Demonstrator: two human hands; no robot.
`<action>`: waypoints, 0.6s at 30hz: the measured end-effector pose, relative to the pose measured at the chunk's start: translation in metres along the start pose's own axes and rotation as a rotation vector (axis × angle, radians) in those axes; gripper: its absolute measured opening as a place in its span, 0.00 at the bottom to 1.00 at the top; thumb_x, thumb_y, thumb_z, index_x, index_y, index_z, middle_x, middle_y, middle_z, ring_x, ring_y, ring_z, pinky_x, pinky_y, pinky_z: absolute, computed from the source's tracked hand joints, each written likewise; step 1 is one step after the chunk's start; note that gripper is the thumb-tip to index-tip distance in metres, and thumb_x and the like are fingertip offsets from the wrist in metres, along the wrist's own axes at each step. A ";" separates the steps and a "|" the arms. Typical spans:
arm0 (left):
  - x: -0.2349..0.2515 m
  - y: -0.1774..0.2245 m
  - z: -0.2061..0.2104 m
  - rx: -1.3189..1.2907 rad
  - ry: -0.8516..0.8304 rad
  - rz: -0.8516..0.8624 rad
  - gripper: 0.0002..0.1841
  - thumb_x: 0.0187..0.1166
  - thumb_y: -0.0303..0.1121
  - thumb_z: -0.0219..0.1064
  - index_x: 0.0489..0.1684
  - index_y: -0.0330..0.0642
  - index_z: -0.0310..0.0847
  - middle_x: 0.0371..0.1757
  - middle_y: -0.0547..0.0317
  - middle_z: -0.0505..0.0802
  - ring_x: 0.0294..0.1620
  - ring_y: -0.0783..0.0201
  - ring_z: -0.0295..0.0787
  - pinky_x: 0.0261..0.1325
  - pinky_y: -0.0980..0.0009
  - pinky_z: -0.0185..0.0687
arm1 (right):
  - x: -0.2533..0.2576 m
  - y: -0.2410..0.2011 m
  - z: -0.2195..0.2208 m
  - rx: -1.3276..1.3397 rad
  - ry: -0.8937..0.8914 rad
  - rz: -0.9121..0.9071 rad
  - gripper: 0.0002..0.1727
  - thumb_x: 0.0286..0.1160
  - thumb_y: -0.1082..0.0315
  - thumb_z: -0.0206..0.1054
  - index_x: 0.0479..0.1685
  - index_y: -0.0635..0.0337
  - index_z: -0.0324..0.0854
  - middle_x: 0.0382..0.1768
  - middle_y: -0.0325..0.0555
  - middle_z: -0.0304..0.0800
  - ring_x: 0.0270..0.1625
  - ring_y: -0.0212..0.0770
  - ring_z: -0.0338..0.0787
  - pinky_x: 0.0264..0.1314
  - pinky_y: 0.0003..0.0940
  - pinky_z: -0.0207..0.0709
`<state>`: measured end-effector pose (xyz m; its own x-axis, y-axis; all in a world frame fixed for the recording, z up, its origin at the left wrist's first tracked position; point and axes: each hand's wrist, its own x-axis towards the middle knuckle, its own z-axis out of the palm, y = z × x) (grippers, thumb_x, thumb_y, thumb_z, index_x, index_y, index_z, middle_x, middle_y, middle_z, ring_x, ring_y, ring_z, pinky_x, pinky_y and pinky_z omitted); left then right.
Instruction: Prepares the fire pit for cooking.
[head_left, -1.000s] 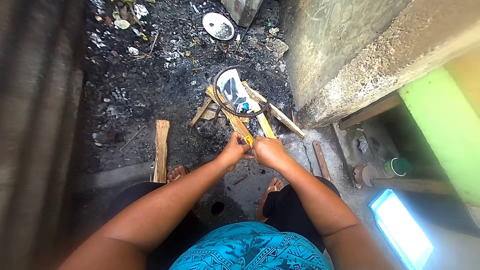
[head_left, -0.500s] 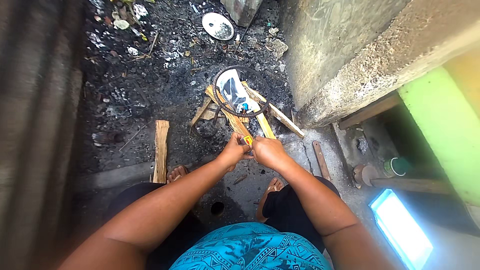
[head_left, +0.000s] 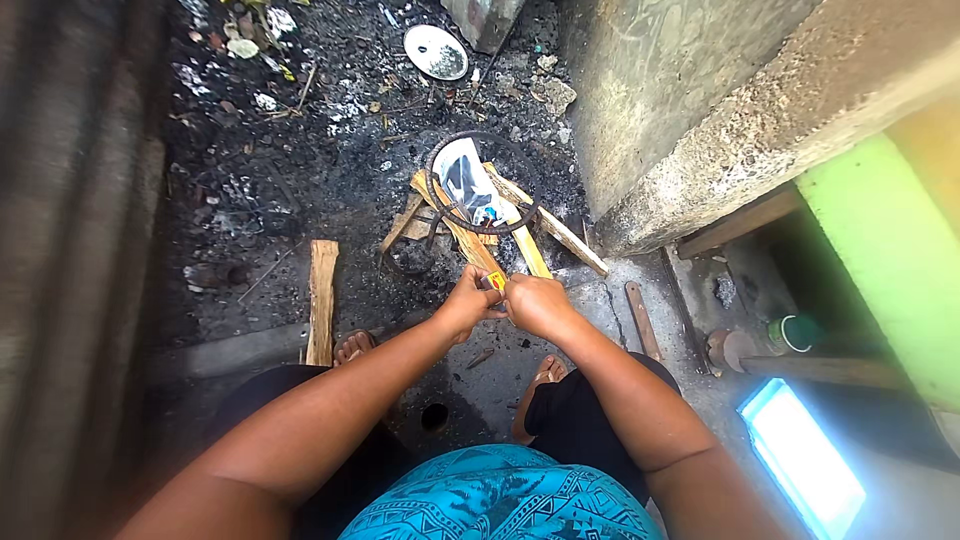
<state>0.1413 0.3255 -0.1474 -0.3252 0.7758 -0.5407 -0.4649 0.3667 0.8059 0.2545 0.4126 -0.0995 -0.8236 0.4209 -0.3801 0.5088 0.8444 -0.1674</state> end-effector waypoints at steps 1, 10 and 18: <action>0.000 0.000 0.000 0.000 -0.001 0.001 0.19 0.82 0.19 0.65 0.64 0.40 0.60 0.51 0.45 0.84 0.44 0.53 0.92 0.45 0.56 0.93 | 0.000 0.000 0.000 0.001 0.003 -0.002 0.11 0.82 0.64 0.63 0.42 0.62 0.88 0.51 0.52 0.90 0.55 0.54 0.92 0.52 0.56 0.84; 0.000 0.000 0.000 -0.008 0.003 -0.007 0.19 0.82 0.18 0.64 0.64 0.40 0.60 0.52 0.45 0.84 0.44 0.53 0.91 0.46 0.56 0.93 | 0.000 -0.001 0.000 -0.010 0.003 -0.009 0.11 0.82 0.64 0.62 0.41 0.62 0.87 0.50 0.52 0.90 0.55 0.53 0.91 0.52 0.55 0.84; -0.001 0.000 0.000 0.000 0.002 -0.007 0.20 0.81 0.19 0.65 0.64 0.40 0.60 0.52 0.45 0.84 0.44 0.53 0.92 0.45 0.56 0.93 | 0.000 -0.001 0.001 -0.017 0.004 -0.009 0.11 0.82 0.64 0.63 0.42 0.62 0.87 0.51 0.52 0.90 0.55 0.53 0.92 0.51 0.56 0.84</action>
<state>0.1411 0.3250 -0.1470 -0.3238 0.7718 -0.5472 -0.4672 0.3725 0.8019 0.2539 0.4116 -0.0998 -0.8288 0.4148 -0.3754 0.4975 0.8535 -0.1553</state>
